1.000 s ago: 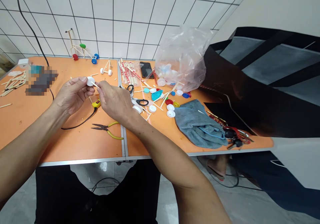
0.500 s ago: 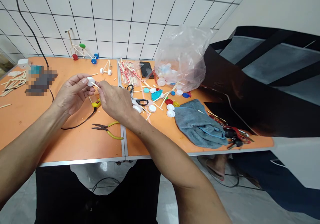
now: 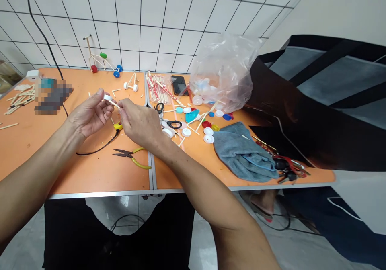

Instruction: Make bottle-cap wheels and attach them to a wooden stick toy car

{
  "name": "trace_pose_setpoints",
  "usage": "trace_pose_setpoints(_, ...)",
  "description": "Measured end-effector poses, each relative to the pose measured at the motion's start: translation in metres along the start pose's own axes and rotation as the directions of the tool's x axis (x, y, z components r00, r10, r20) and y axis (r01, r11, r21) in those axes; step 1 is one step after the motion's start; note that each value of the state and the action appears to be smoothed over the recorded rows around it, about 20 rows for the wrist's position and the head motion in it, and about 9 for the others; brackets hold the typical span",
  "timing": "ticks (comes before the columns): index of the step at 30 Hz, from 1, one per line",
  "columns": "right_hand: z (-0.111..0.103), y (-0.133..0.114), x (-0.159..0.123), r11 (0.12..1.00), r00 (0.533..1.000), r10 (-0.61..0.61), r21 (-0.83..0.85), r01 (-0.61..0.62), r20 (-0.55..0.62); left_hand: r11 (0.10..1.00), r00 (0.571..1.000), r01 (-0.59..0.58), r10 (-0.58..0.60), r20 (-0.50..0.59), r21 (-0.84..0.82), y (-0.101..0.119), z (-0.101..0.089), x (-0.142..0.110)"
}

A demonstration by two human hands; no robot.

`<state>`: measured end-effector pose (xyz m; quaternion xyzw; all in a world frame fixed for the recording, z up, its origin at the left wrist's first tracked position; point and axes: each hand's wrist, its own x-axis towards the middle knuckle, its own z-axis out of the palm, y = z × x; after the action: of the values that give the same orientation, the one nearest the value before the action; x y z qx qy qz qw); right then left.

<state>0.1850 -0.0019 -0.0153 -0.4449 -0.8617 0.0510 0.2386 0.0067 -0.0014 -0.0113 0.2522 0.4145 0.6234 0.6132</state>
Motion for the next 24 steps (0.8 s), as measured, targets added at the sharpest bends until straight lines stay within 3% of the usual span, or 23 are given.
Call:
trace_pose_setpoints(16,-0.005,-0.005,0.004,0.992,0.994,0.085,-0.104,-0.078,0.069,0.997,0.997,0.071,-0.071,-0.035,-0.023,-0.009,0.004,-0.002)
trace_pose_setpoints(24,-0.004,-0.006,0.003,0.991,0.995,0.072,-0.120,-0.063,0.068,0.999,0.999,0.025,-0.025,-0.021,-0.023,-0.013,0.004,-0.003)
